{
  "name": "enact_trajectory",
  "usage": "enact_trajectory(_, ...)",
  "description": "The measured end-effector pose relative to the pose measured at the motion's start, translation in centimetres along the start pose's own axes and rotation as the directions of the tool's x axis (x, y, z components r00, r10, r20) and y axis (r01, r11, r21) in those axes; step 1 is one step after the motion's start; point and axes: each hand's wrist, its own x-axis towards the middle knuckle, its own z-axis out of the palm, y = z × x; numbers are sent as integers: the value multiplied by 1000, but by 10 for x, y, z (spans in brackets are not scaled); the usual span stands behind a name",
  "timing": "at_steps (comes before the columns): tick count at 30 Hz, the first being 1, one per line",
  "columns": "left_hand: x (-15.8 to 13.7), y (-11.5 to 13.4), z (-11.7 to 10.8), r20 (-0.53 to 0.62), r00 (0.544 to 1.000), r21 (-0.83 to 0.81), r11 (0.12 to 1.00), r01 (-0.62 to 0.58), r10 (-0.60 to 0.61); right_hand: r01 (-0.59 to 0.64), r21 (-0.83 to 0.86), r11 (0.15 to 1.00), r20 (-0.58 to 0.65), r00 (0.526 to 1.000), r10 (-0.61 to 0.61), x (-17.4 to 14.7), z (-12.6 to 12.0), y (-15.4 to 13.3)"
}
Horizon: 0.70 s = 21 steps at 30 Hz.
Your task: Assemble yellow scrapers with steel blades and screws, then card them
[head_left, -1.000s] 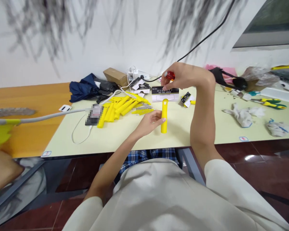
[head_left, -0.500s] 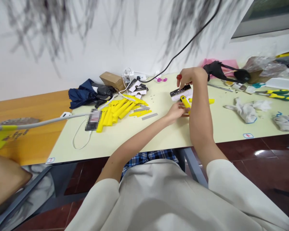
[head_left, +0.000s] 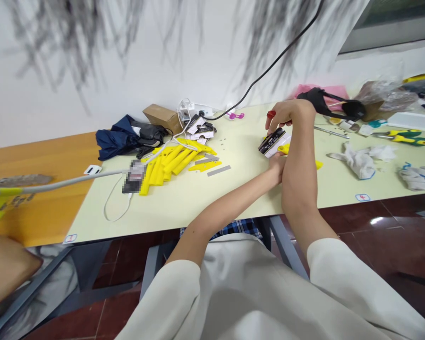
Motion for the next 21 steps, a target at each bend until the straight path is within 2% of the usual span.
enact_trajectory(4, -1, -4, 15, -92, 995, -58, 998, 23, -29, 26, -5, 1000, -179, 983, -26, -14, -2, 0)
enact_trajectory(8, -3, -13, 33, -89, 996, -112, 994, 17, -27, 30, -88, 996, -291, 955, -55, -27, 1, 10)
enact_trajectory(12, -13, -27, 46, -154, 988, -179, 983, -35, 7, 86, -199, 976, -254, 958, -136, -29, 8, 39)
enact_trajectory(16, -22, -40, 53, -204, 979, -203, 979, -20, -23, 24, -299, 954, -183, 980, -82, -24, 22, 68)
enact_trajectory(19, -26, -45, 56, -178, 981, -192, 981, 44, -79, 26, -303, 953, -154, 985, -76, -22, 34, 80)
enact_trajectory(21, -32, -45, 55, -98, 987, -125, 985, 116, -128, 31, -290, 957, -130, 989, -71, -21, 41, 84)
